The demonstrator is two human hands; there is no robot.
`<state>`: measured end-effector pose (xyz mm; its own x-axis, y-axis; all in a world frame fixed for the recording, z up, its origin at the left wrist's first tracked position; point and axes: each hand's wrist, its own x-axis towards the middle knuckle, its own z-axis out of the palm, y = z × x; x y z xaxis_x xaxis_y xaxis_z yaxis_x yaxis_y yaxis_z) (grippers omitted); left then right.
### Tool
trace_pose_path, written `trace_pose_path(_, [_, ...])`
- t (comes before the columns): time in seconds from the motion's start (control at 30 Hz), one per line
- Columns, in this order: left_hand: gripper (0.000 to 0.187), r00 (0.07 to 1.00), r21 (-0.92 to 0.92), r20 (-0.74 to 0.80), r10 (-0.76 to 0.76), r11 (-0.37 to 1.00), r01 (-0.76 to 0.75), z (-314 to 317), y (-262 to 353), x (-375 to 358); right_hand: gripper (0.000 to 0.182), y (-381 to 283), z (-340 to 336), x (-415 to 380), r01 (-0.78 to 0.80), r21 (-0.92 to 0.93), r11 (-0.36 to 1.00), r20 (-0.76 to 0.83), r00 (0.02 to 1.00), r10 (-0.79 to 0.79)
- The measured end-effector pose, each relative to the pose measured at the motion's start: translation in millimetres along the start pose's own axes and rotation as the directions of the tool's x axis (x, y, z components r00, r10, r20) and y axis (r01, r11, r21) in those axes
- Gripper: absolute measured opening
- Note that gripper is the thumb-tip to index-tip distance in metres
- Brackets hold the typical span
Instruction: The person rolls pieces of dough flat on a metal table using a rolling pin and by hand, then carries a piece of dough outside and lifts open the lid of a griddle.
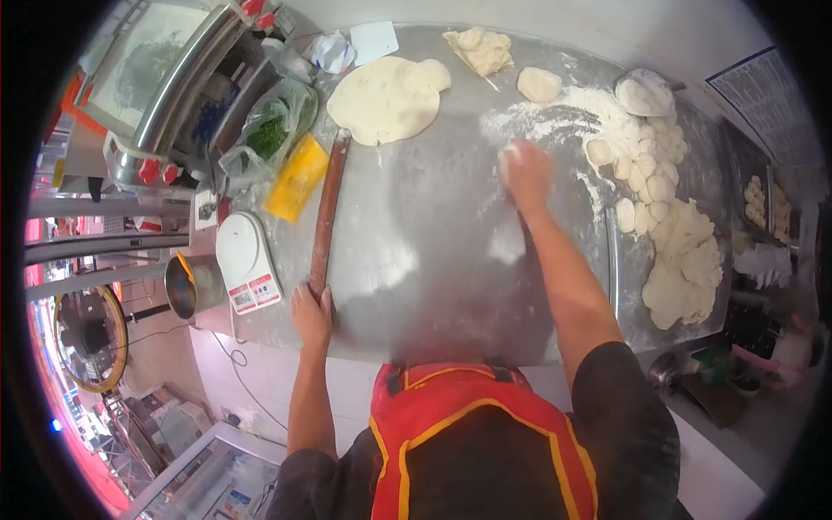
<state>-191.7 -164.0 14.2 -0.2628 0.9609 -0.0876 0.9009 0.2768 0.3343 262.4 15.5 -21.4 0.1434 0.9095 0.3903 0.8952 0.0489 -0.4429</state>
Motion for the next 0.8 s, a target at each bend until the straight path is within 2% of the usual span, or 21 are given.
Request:
trace_pose_path(0.03, [0.042, 0.999, 0.038, 0.031, -0.015, 0.999, 0.014, -0.7, 0.2, 0.3, 0.031, -21.4, 5.5, -4.3, 0.094, 0.072, 0.993, 0.029, 0.995, -0.097])
trace_pose_path(0.07, [0.039, 0.998, 0.075, 0.057, -0.032, 0.997, 0.028, -1.9, 0.1, -0.4, 0.032, -38.3, 10.4, -20.5, 0.254, 0.134, 0.958, 0.059, 0.963, -0.263])
trace_pose_path(0.1, [0.036, 0.999, 0.059, 0.034, -0.022, 0.998, 0.020, -4.7, -0.2, -4.9, 0.033, -55.5, 10.3, -44.3, 0.403, 0.204, 0.892, 0.077, 0.902, -0.425])
trace_pose_path(0.17, [0.033, 1.000, 0.039, 0.002, -0.014, 0.999, 0.014, -13.0, -1.4, -28.4, 0.037, -84.5, -7.6, -95.7, 0.530, 0.276, 0.802, 0.184, 0.790, -0.585])
trace_pose_path(0.27, [0.030, 1.000, 0.022, 0.027, 0.016, 1.000, -0.017, -24.9, -4.8, -72.9, 0.039, -107.1, -65.5, -126.3, 0.504, 0.418, 0.756, 0.277, 0.722, -0.634])
trace_pose_path(0.3, [0.030, 0.990, 0.000, 0.072, 0.122, 0.993, -0.122, -27.8, -1.8, -82.3, 0.040, -106.8, -76.4, -132.7, 0.423, 0.356, 0.833, 0.235, 0.823, -0.518])
trace_pose_path(0.37, [0.029, 0.934, -0.071, 0.148, 0.325, 0.946, -0.317, -26.4, 18.0, -91.4, 0.043, -96.5, -99.4, -139.2, 0.230, 0.239, 0.943, 0.125, 0.956, -0.265])
trace_pose_path(0.47, [0.033, 0.785, -0.115, 0.217, 0.580, 0.814, -0.569, -15.2, 84.2, -78.6, 0.051, -80.9, -140.9, -123.3, 0.508, -0.009, 0.861, 0.303, 0.822, -0.482])
trace_pose_path(0.5, [0.035, 0.735, -0.110, 0.224, 0.640, 0.766, -0.633, -7.8, 103.3, -73.4, 0.054, -63.4, -148.5, -125.3, 0.415, -0.011, 0.910, 0.519, 0.780, -0.349])
trace_pose_path(0.53, [0.036, 0.681, -0.105, 0.233, 0.694, 0.714, -0.692, -6.1, 119.5, -68.0, 0.058, -43.2, -155.7, -130.3, 0.318, -0.037, 0.947, 0.706, 0.679, -0.200])
trace_pose_path(0.57, [0.038, 0.682, -0.094, 0.294, 0.670, 0.730, -0.677, -10.6, 131.1, -61.7, 0.061, -29.3, -158.5, -138.2, 0.226, -0.088, 0.970, 0.849, 0.526, -0.046])
trace_pose_path(0.63, [0.040, 0.679, -0.075, 0.413, 0.607, 0.766, -0.639, -27.7, 156.6, -51.0, 0.064, -21.8, -177.0, -169.6, 0.101, -0.062, 0.993, 0.789, 0.614, -0.013])
trace_pose_path(0.67, [0.045, 0.730, -0.046, 0.304, 0.611, 0.775, -0.630, -18.9, 151.8, -49.8, 0.065, -18.3, -186.1, -186.2, 0.034, -0.044, 0.998, 0.759, 0.652, 0.011])
trace_pose_path(0.73, [0.054, 0.791, 0.021, 0.073, 0.608, 0.792, -0.611, 2.9, 125.5, -38.0, 0.064, -34.2, -177.3, -210.7, -0.020, -0.195, 0.981, 0.544, 0.830, 0.125])
trace_pose_path(0.77, [0.061, 0.809, -0.020, 0.084, 0.582, 0.813, -0.582, 15.3, 118.2, -31.1, 0.064, -37.1, -170.8, -217.1, -0.060, -0.263, 0.963, 0.418, 0.892, 0.170])
trace_pose_path(0.8, [0.061, 0.810, 0.002, 0.095, 0.578, 0.814, -0.581, 19.9, 125.5, -19.6, 0.063, -29.8, -160.4, -214.3, -0.069, -0.304, 0.950, 0.368, 0.912, 0.183])
